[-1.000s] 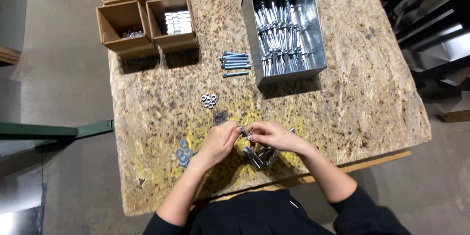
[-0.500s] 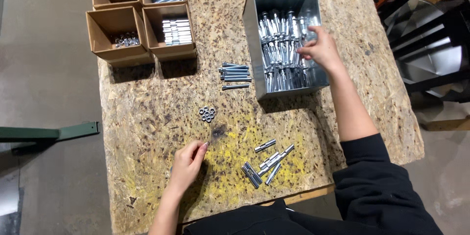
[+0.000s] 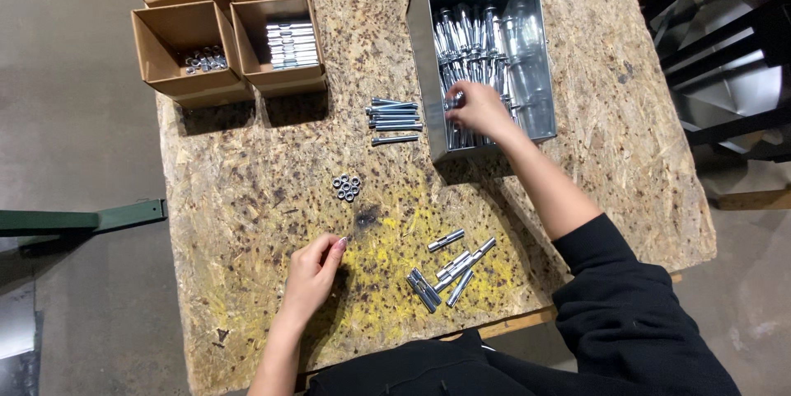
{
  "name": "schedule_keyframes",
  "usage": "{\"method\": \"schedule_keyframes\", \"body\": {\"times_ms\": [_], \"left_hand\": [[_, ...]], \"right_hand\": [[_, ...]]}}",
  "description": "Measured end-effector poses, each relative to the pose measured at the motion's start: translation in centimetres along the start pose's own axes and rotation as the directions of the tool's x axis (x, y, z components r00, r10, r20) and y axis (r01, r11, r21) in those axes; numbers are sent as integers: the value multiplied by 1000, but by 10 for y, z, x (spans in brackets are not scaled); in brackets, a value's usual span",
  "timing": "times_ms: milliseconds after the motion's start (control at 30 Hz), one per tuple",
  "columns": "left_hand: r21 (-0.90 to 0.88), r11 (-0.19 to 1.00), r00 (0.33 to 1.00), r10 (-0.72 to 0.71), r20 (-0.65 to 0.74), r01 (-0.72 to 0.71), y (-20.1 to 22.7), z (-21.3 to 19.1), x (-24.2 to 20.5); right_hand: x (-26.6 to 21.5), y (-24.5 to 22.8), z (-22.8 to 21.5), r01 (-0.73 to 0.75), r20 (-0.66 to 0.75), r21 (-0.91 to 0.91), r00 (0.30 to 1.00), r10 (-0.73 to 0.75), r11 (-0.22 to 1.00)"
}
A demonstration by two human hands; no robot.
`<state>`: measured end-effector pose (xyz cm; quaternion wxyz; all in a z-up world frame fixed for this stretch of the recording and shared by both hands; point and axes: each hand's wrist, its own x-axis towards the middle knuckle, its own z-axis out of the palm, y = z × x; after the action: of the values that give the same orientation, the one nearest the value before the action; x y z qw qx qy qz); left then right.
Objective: The person repeatedly picks a bolt, a washer, and a nut from piles on a workbench, threads the washer and nut onto the bolt, and places the assembled fastener into a metal bin. The process continues until the piles are depleted.
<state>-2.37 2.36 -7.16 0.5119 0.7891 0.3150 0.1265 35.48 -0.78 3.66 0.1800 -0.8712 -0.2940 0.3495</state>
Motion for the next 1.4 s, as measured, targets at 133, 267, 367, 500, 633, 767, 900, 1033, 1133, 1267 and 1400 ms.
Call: {"method": "schedule_keyframes", "body": {"times_ms": [133,267,367,500,633,767,900,1033,1133,1267,1400], "left_hand": [[1,1000,1000,-17,1,17,3,-3,-4],[-1,1000,1000,-16,5,16,-1,0,-7],[0,1000,1000,8,-7,-8,-1,-1,-7],[-20,1000,1000,18,-7,-18,-2,-5,-10],[-43,999,995,-31,-90,28,12,-11,-11],[61,998,997,-11,-78,16,26,-6,-17],[122,991,998,45,38,-50,29,23,-13],[281,934,971,182,158,-221,30,86,4],[377,874,942,221,252,-306,28,133,30],[528,729,901,339,272,-434,9,169,56],[621,657,903,340,262,-427,-5,158,65]], "right_hand": [[25,26,21,131,-64,-113,988,-139,985],[31,30,33,121,-72,-171,988,-135,978],[26,26,33,149,-64,-237,984,-168,960],[-17,6,-2,50,-160,-53,985,-58,997],[-47,56,-22,455,-475,127,808,-349,881],[-114,81,-4,570,-590,77,688,-423,818],[-158,98,38,508,-467,235,807,-362,829],[-163,131,95,399,-401,302,877,-265,866],[-152,133,127,374,-351,340,902,-252,863],[-129,112,145,513,-392,204,823,-410,834],[-91,77,150,674,-425,-73,646,-635,735]]}}
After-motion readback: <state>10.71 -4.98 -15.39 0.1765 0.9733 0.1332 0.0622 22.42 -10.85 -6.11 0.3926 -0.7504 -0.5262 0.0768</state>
